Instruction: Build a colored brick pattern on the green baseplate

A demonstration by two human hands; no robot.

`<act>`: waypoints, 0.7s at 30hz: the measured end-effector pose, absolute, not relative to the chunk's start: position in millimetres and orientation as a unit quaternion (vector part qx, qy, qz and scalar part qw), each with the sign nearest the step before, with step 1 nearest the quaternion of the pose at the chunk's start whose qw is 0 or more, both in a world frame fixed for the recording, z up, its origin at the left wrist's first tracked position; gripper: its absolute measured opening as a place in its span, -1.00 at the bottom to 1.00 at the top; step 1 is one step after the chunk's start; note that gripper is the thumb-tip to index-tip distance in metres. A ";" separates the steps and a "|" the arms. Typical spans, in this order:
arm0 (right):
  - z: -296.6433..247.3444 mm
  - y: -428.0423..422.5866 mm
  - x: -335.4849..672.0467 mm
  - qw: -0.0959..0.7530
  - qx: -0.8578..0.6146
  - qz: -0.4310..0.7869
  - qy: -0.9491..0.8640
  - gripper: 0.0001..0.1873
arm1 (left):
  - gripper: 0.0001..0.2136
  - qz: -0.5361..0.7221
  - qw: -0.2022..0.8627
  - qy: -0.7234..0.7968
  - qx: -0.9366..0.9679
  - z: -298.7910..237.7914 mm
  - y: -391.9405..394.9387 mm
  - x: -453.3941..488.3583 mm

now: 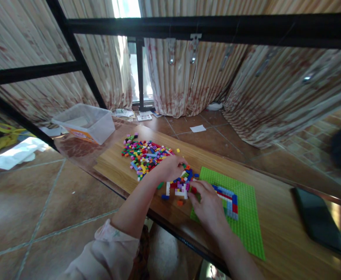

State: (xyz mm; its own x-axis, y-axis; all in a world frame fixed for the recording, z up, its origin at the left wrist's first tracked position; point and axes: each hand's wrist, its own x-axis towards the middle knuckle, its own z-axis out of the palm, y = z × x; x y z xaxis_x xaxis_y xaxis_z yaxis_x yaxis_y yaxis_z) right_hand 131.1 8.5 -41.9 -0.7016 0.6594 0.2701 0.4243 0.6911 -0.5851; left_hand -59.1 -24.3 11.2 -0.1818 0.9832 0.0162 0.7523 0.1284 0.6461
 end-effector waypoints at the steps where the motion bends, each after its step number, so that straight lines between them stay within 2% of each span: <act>1: -43.5 8.1 129.5 0.232 -0.300 0.232 -0.896 -0.72 | -0.67 0.250 0.218 0.717 0.613 12.3 -27.5 -62.4; 10: -49.2 10.2 126.1 0.228 -0.282 0.195 -0.911 -0.71 | -0.71 0.182 0.241 0.703 0.644 10.1 -39.4 -83.3; 21: -49.8 7.3 127.6 0.219 -0.262 0.169 -0.925 -0.66 | -0.70 0.169 0.184 0.740 0.625 11.2 -35.6 -79.5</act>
